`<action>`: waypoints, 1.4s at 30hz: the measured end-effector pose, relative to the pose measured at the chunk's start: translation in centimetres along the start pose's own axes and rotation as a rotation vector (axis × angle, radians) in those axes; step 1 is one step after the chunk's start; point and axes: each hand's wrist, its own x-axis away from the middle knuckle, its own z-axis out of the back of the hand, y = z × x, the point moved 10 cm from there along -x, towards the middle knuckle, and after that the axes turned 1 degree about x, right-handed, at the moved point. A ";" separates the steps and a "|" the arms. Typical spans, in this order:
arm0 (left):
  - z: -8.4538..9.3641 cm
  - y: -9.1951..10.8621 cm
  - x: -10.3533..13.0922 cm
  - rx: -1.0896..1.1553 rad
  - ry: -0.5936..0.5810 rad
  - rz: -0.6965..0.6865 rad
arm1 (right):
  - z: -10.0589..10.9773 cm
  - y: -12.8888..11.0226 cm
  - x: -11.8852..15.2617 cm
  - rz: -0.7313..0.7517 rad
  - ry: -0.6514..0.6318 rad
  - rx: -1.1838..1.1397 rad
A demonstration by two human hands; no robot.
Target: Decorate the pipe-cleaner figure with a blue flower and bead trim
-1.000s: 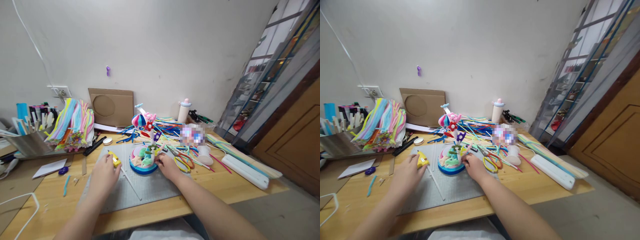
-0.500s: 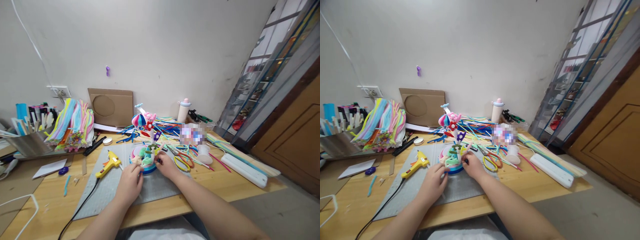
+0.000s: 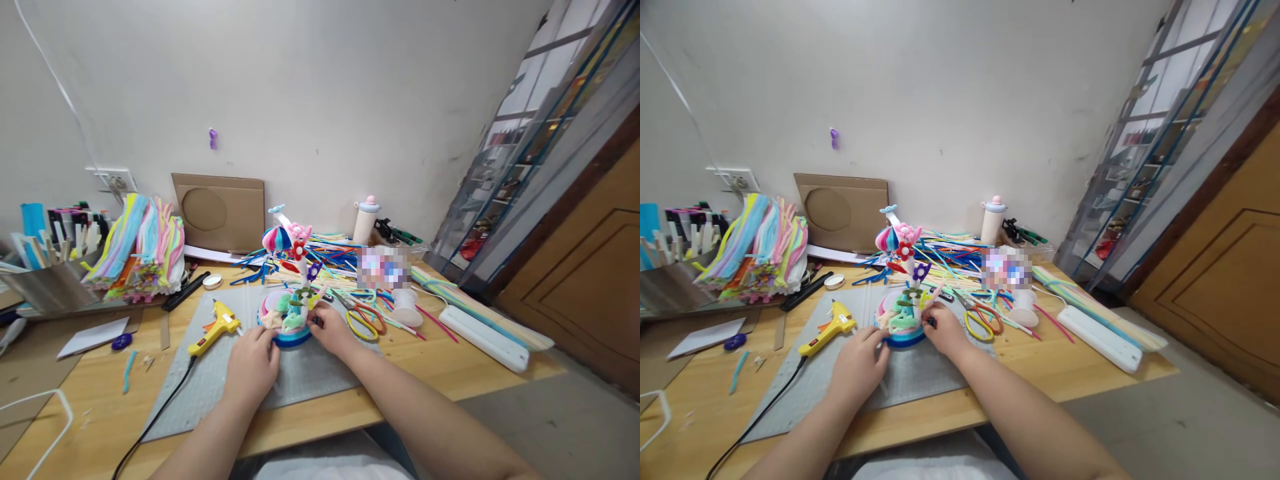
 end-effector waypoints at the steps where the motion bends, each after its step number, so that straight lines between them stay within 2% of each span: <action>1: 0.1 -0.4 0.0 -0.033 0.006 0.031 | 0.0 0.0 0.0 0.002 -0.001 -0.003; 6: 0.6 -0.9 0.1 -0.116 0.025 0.067 | 0.0 -0.1 0.1 0.004 0.003 -0.019; 30: 0.7 0.0 0.3 -0.150 0.034 0.022 | -0.2 0.0 0.0 0.014 0.001 -0.064; 42: 0.8 -0.2 0.2 -0.130 0.053 0.020 | -0.1 -0.1 0.1 0.021 0.006 -0.072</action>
